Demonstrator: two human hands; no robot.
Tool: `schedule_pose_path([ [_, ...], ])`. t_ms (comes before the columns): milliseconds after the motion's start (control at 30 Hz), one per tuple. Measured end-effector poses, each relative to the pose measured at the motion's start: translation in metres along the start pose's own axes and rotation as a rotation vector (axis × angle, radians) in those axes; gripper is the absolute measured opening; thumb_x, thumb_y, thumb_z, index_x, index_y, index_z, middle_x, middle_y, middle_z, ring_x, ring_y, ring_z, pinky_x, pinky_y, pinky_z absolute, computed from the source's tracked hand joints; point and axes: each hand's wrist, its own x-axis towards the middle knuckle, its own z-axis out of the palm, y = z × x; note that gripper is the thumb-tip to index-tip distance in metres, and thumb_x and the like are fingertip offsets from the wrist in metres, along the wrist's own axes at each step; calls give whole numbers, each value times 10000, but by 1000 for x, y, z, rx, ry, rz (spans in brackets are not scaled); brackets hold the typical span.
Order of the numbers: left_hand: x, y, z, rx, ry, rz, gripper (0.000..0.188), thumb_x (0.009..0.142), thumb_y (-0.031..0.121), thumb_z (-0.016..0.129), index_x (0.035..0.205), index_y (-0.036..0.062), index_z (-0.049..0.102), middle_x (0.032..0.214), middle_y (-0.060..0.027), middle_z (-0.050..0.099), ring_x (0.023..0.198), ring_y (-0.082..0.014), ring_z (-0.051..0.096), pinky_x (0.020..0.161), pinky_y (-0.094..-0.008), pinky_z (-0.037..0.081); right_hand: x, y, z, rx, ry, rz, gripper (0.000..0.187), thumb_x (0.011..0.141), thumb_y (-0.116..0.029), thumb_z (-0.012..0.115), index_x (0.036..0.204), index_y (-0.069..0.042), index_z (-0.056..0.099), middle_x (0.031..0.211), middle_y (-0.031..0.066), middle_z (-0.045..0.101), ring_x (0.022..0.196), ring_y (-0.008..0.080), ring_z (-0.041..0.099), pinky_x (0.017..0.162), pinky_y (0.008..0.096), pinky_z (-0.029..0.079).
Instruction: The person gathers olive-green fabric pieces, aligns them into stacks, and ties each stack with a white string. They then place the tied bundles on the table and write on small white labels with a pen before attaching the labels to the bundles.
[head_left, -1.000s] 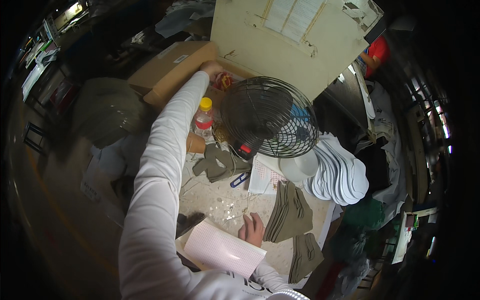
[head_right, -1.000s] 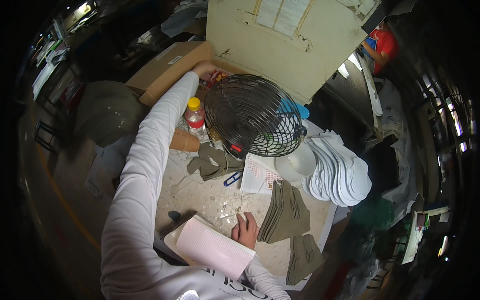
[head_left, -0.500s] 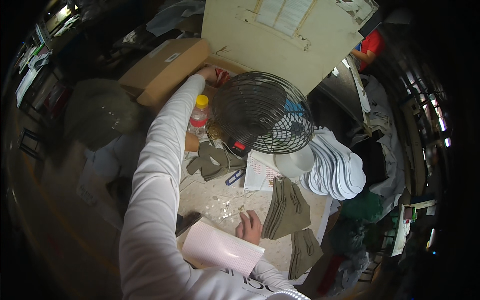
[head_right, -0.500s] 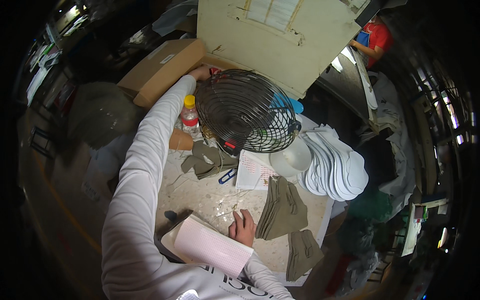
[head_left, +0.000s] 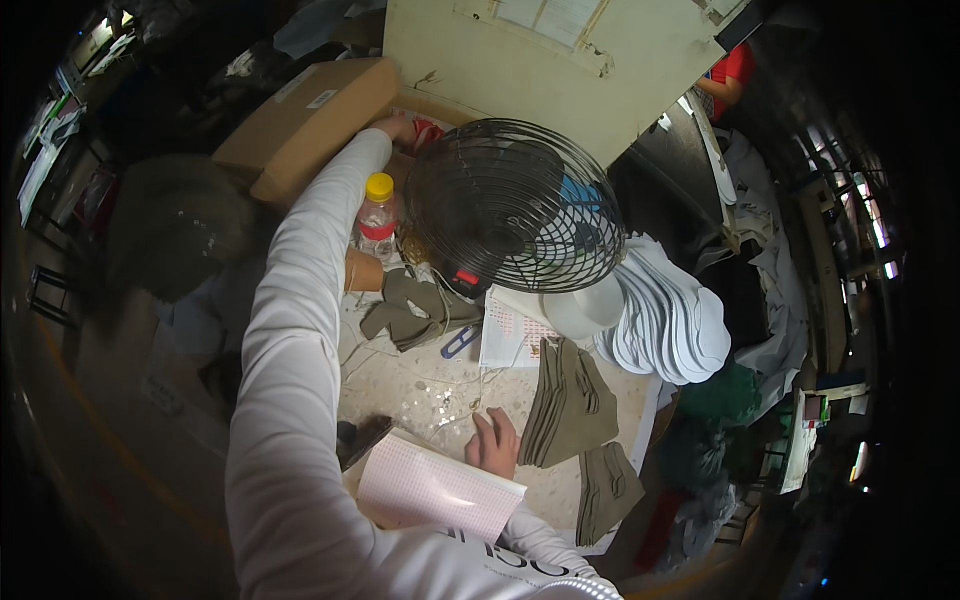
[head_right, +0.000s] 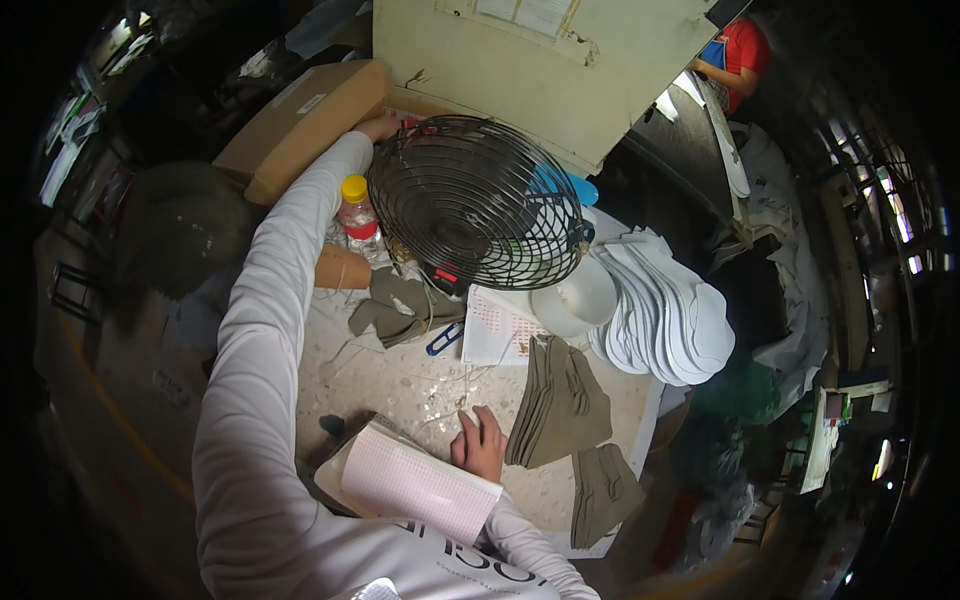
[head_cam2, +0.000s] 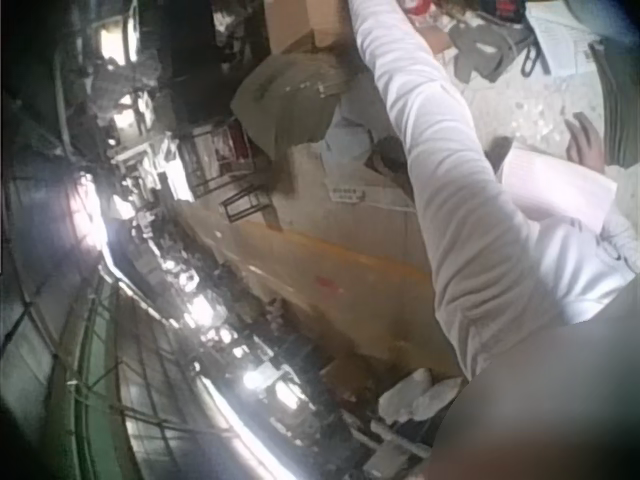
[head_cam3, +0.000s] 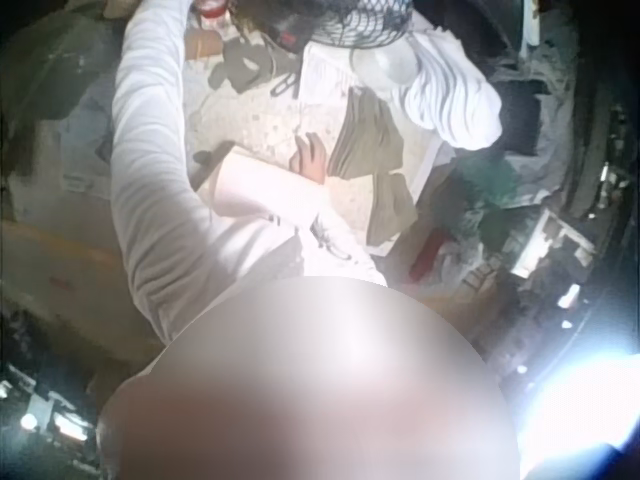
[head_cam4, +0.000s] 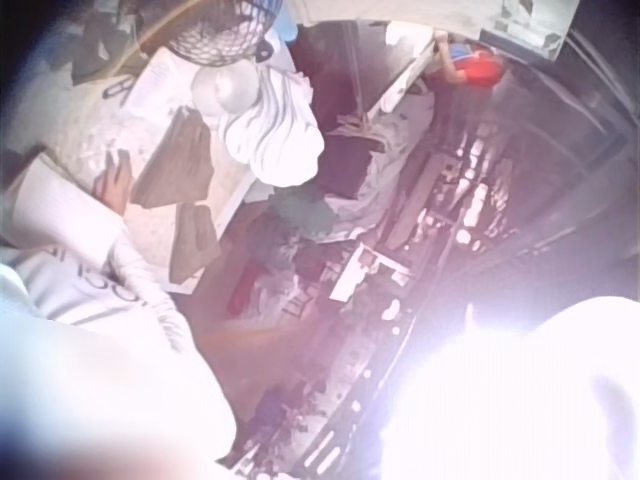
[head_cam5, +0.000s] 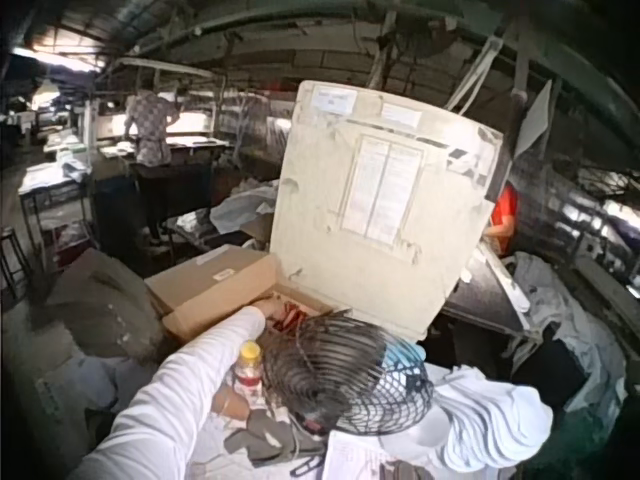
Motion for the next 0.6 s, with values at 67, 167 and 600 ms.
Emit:
schedule_pose_path([
  [67, -2, 3, -4, 62, 69, 27, 512, 733, 431, 650, 1105, 81, 667, 1179, -163, 625, 1095, -299, 598, 909, -373, 462, 0, 0, 0, -5, -6, 6, 452, 753, -53, 596, 1201, -102, 561, 1257, 148, 488, 1209, 325, 462, 942, 430, 368],
  [167, 3, -3, 1, -91, 31, -14, 528, 726, 428, 644, 1122, 79, 660, 1177, -154, 630, 1085, -284, 603, 909, -360, 458, 1, 0, 0, -2, -10, 4, 447, 752, -54, 595, 1196, -104, 566, 1257, 145, 490, 1211, 324, 464, 938, 424, 370],
  [600, 2, 7, 5, 143, 59, -108, 519, 753, 412, 641, 1141, 68, 646, 1212, -149, 599, 1118, -259, 577, 905, -358, 459, 2, 1, 0, 20, 3, 15, 439, 750, -52, 598, 1184, -114, 583, 1262, 138, 496, 1213, 313, 472, 931, 418, 372],
])
